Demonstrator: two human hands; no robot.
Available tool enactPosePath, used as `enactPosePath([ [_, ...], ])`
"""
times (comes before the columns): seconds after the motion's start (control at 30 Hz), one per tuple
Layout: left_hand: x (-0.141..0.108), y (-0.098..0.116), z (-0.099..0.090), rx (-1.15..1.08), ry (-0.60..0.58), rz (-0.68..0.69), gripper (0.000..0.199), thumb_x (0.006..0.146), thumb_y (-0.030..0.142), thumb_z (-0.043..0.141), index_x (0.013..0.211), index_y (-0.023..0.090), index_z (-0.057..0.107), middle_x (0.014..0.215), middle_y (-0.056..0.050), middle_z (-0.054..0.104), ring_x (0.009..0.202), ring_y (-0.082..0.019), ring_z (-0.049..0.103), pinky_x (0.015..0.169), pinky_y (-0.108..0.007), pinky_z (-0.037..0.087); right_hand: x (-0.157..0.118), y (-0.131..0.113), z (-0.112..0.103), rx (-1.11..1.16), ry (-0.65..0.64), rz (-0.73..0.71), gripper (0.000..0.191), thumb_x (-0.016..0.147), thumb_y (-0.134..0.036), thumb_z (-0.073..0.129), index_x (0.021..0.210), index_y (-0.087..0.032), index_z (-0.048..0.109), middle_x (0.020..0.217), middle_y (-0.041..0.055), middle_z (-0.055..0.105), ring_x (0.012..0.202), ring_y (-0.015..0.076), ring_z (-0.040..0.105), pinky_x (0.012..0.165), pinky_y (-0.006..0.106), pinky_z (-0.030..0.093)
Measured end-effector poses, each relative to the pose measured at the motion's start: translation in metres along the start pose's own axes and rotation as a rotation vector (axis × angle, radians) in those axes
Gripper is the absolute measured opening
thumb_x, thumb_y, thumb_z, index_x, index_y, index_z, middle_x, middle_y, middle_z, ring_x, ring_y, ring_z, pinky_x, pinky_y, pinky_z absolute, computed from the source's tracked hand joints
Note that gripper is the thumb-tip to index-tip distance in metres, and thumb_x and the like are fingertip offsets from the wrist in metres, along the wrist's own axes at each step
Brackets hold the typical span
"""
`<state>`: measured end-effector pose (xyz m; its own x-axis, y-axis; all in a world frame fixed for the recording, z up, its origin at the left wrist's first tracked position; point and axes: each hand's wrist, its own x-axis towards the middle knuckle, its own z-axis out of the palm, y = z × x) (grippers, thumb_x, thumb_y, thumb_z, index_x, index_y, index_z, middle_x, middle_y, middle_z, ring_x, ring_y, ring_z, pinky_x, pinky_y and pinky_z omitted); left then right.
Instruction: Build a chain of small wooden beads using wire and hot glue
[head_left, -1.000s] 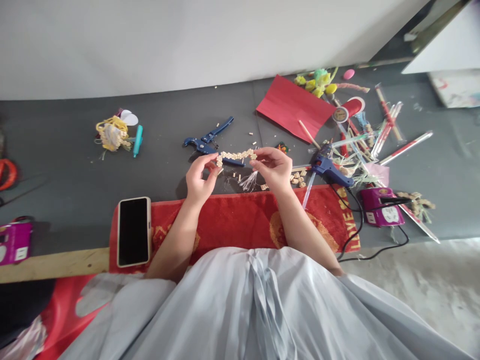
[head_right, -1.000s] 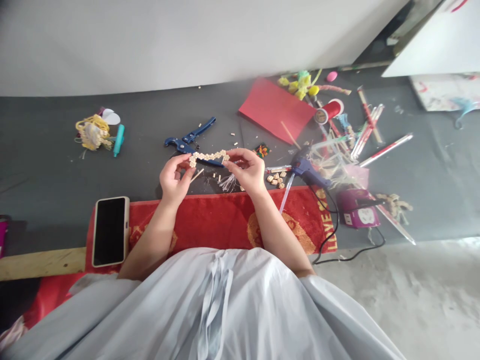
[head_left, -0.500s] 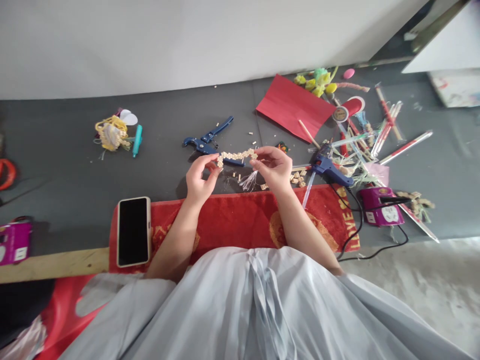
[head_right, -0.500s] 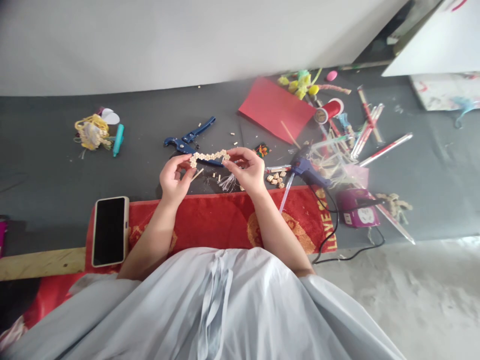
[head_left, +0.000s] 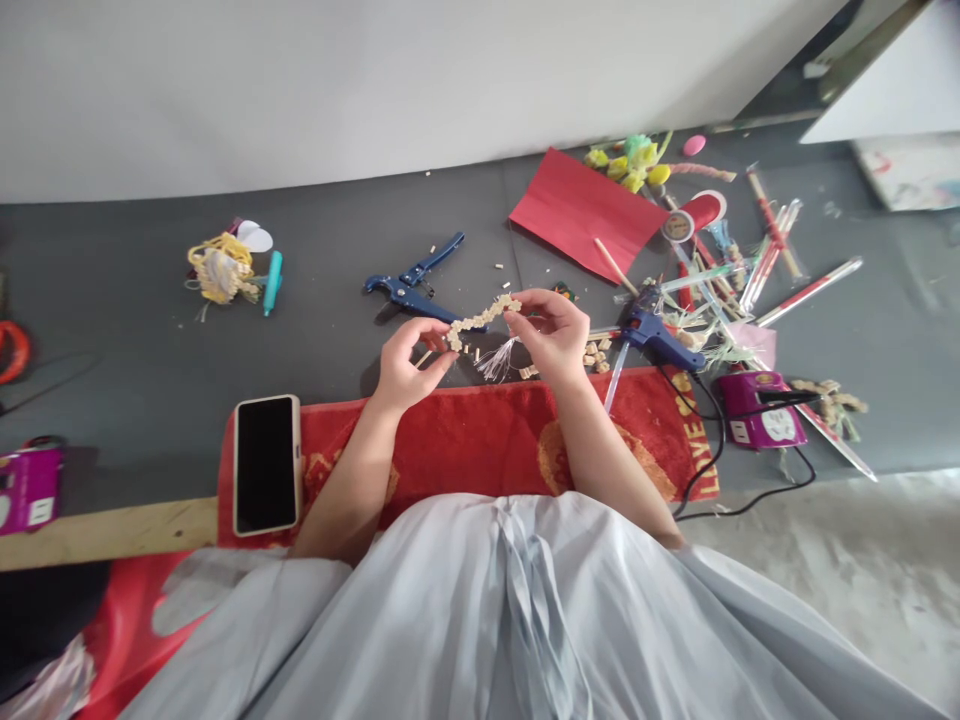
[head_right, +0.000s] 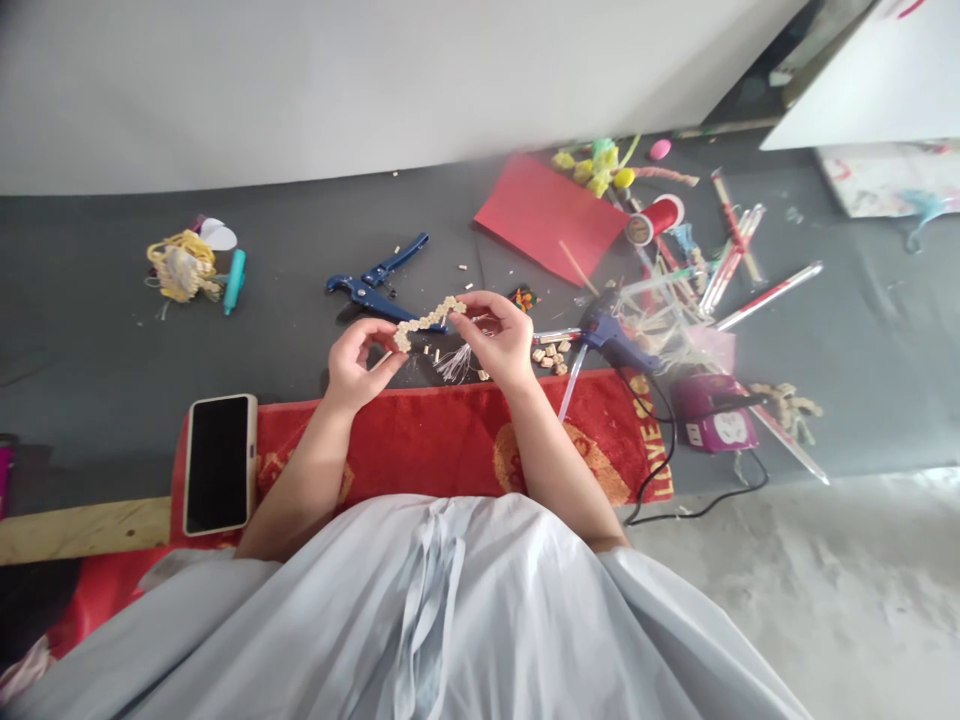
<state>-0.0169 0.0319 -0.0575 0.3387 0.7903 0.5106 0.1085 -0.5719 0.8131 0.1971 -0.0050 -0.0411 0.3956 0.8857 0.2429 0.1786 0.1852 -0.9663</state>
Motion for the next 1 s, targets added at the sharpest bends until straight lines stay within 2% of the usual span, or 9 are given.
enactPosePath([
  [0.1, -0.001, -0.003, 0.001, -0.215, -0.075, -0.088, 0.031, 0.085, 0.03, 0.072, 0.114, 0.022, 0.063, 0.096, -0.004, 0.072, 0.08, -0.012, 0.069, 0.072, -0.024, 0.057, 0.001, -0.001, -0.003, -0.002, 0.009, 0.004, 0.043, 0.073, -0.062, 0.081, 0.092, -0.024, 0.075, 0.09, 0.0021, 0.077, 0.071, 0.0136, 0.07, 0.062, 0.028, 0.061],
  [0.2, 0.002, -0.006, -0.002, -0.42, -0.125, -0.227, 0.032, 0.087, 0.043, 0.069, 0.111, 0.022, 0.064, 0.104, -0.007, 0.076, 0.084, -0.014, 0.072, 0.073, -0.026, 0.06, 0.001, -0.004, -0.006, 0.0, -0.037, -0.045, 0.04, 0.076, -0.061, 0.08, 0.093, -0.025, 0.077, 0.093, 0.0028, 0.078, 0.074, 0.0151, 0.072, 0.063, 0.03, 0.062],
  [0.33, 0.005, 0.001, -0.002, -0.564, -0.125, -0.459, 0.044, 0.085, 0.059, 0.07, 0.106, 0.02, 0.072, 0.097, -0.008, 0.079, 0.084, -0.016, 0.074, 0.073, -0.027, 0.061, -0.001, -0.012, -0.006, -0.085, -0.186, -0.189, 0.025, 0.088, -0.049, 0.073, 0.096, -0.026, 0.078, 0.094, 0.0029, 0.079, 0.081, 0.0166, 0.073, 0.069, 0.031, 0.064],
  [0.47, 0.006, 0.013, 0.004, -0.602, -0.176, -0.632, 0.055, 0.079, 0.068, 0.075, 0.1, 0.017, 0.075, 0.089, -0.007, 0.078, 0.081, -0.016, 0.073, 0.076, -0.027, 0.059, -0.005, -0.017, -0.001, -0.156, -0.287, -0.374, 0.017, 0.095, -0.039, 0.068, 0.098, -0.023, 0.077, 0.089, 0.0027, 0.078, 0.077, 0.015, 0.072, 0.066, 0.028, 0.062],
  [0.57, 0.005, 0.02, 0.01, -0.604, -0.154, -0.665, 0.049, 0.074, 0.063, 0.083, 0.094, 0.018, 0.078, 0.083, -0.002, 0.076, 0.075, -0.011, 0.069, 0.074, -0.023, 0.055, -0.007, -0.017, 0.004, -0.143, -0.341, -0.474, 0.012, 0.096, -0.031, 0.068, 0.099, -0.022, 0.074, 0.088, 0.0027, 0.077, 0.072, 0.0125, 0.07, 0.063, 0.024, 0.059],
  [0.7, 0.006, 0.027, 0.014, -0.662, -0.142, -0.739, 0.042, 0.069, 0.055, 0.089, 0.088, 0.018, 0.08, 0.079, -0.001, 0.077, 0.071, -0.011, 0.07, 0.073, -0.024, 0.055, -0.008, -0.016, 0.007, -0.141, -0.376, -0.52, 0.008, 0.097, -0.026, 0.066, 0.102, -0.021, 0.072, 0.09, 0.0032, 0.075, 0.073, 0.0119, 0.069, 0.061, 0.023, 0.056],
  [0.87, 0.009, 0.035, 0.016, -0.735, -0.063, -0.841, 0.034, 0.06, 0.044, 0.094, 0.077, 0.018, 0.078, 0.07, 0.002, 0.076, 0.061, -0.012, 0.069, 0.065, -0.025, 0.056, -0.008, -0.015, 0.004, -0.221, -0.431, -0.52, 0.013, 0.1, -0.032, 0.062, 0.102, -0.022, 0.07, 0.091, 0.004, 0.074, 0.079, 0.0153, 0.068, 0.068, 0.028, 0.057],
  [1.0, 0.01, 0.036, 0.016, -0.718, -0.051, -0.842, 0.024, 0.061, 0.034, 0.09, 0.069, 0.017, 0.076, 0.062, 0.002, 0.073, 0.057, -0.011, 0.067, 0.059, -0.024, 0.054, -0.008, -0.015, 0.003, -0.223, -0.476, -0.525, 0.014, 0.101, -0.032, 0.061, 0.101, -0.021, 0.069, 0.092, 0.0046, 0.073, 0.081, 0.0163, 0.069, 0.074, 0.029, 0.056],
])
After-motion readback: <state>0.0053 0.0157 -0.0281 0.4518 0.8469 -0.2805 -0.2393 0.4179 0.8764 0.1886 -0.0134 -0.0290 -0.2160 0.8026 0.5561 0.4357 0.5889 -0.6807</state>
